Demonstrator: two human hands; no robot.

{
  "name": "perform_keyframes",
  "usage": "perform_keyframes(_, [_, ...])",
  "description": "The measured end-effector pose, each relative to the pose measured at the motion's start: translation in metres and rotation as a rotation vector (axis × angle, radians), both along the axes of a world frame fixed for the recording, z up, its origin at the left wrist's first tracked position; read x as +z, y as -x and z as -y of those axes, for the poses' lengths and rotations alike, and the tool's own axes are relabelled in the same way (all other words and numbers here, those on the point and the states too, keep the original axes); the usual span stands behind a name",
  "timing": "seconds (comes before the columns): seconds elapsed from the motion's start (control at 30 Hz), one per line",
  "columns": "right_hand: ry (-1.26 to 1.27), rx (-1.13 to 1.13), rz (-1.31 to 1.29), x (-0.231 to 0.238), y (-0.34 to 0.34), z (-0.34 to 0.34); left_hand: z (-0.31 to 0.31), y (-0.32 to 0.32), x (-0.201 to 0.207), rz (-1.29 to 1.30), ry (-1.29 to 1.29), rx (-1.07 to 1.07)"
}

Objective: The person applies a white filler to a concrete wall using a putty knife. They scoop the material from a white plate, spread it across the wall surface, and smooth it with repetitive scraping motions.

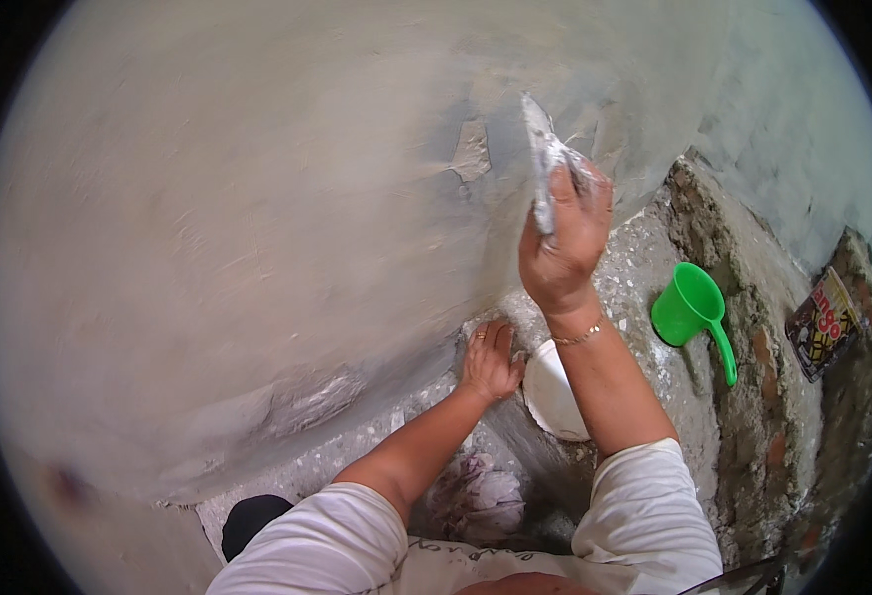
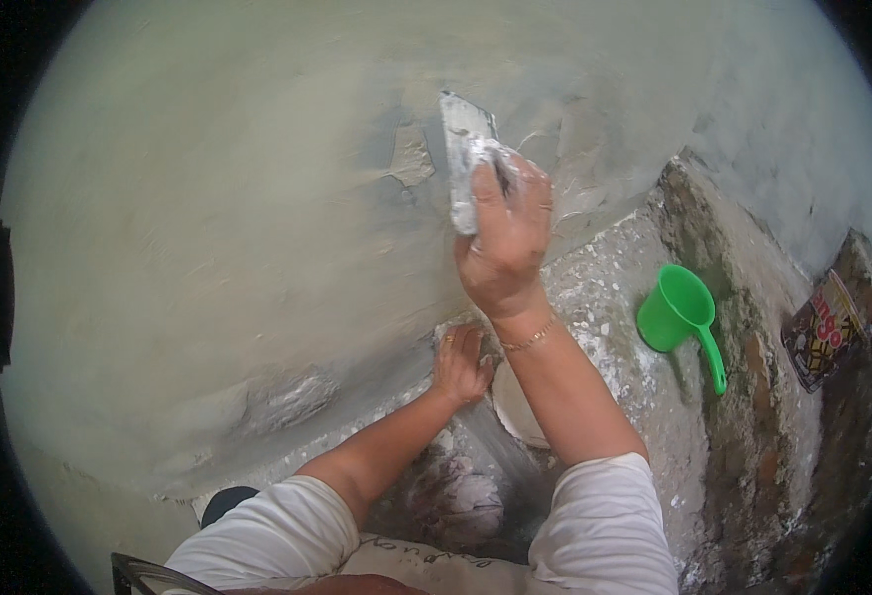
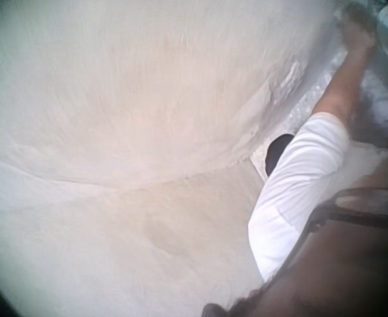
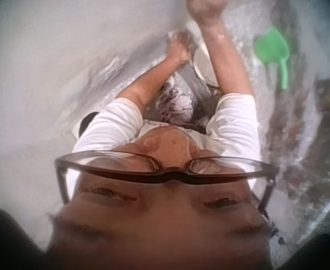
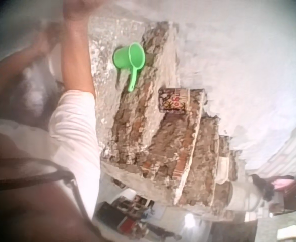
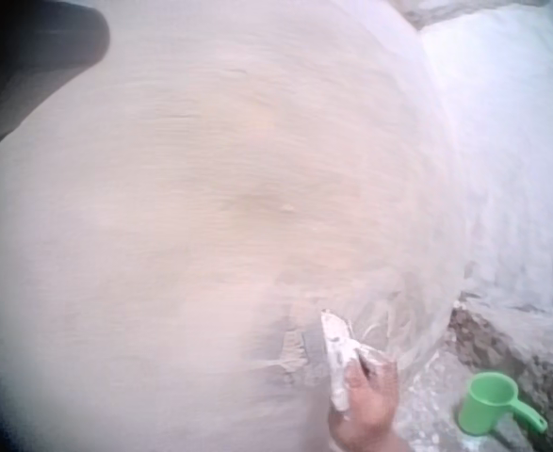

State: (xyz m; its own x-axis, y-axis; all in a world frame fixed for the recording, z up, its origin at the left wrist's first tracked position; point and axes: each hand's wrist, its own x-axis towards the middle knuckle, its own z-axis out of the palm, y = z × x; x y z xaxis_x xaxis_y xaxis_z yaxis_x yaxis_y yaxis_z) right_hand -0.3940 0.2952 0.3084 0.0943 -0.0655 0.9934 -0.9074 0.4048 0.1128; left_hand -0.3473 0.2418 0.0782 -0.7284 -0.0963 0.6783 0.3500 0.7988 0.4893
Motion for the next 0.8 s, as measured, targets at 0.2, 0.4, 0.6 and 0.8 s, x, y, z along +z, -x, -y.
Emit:
perform_keyframes(0.2, [-0.130, -0.177, -0.046, -0.021, 0.006, 0.040, -0.003, 0.000, -0.006, -0.095, 0.079, -0.010])
perform_keyframes(0.4, [-0.271, -0.177, 0.060, -0.030, -0.012, 0.036, 0.002, 0.019, -0.030, 0.027, 0.115, -0.020])
perform_keyframes(0.6, [-0.350, -0.012, 0.241, -0.031, -0.031, -0.003, 0.004, 0.007, -0.014, 0.048, 0.114, 0.000])
perform_keyframes(0.8, [-0.011, 0.213, 0.366, 0.008, -0.011, -0.017, 0.003, -0.003, -0.006, 0.032, 0.026, 0.014])
